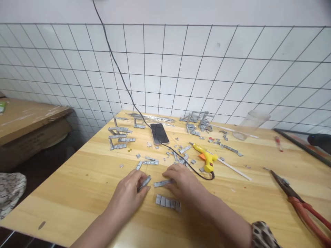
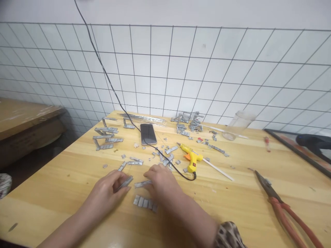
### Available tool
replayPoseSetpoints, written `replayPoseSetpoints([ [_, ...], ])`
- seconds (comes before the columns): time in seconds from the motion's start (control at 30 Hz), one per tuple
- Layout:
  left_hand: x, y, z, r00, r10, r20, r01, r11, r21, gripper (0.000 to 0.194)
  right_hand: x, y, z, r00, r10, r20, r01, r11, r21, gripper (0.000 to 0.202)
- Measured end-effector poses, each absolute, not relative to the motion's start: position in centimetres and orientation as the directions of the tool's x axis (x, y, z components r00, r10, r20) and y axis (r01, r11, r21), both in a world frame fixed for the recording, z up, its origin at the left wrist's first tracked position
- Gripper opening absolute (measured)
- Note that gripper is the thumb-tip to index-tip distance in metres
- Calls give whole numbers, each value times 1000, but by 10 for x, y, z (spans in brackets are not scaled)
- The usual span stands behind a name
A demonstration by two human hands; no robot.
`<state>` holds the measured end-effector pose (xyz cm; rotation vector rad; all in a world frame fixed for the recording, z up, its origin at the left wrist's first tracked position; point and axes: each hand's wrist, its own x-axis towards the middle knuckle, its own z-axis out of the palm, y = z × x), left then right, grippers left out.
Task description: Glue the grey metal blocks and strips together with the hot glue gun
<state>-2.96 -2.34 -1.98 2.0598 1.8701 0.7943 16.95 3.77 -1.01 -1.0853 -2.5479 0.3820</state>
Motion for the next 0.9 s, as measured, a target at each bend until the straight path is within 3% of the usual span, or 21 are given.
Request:
replayPoseSetpoints([
  [0.2, -22, -6, -17, 64, 975, 213, 829, -171, 532, 8, 167, 37, -22, -612, 765, 200, 682, 638, -357, 8],
  [0.43, -20, -1, -19, 95, 977, 192, 804, -189, 564, 8, 173, 40, -23, -489, 819, 300, 744, 571, -345, 8],
  [0.53, -22, -2, -17, 104, 978, 179, 756, -195, 625, 6, 169, 43, -24, -505, 798, 329, 723, 599, -343, 8],
  [0.67, -25, 0, -14, 107, 979, 171, 672, -198, 713, 19, 165, 44, -25, -529, 780, 335, 699, 624, -348, 10],
  [0.9, -26, 6, -15, 73, 993, 87, 646, -114, 755, 15, 164, 45, -28, -548, 776, 312, 679, 630, -377, 7],
])
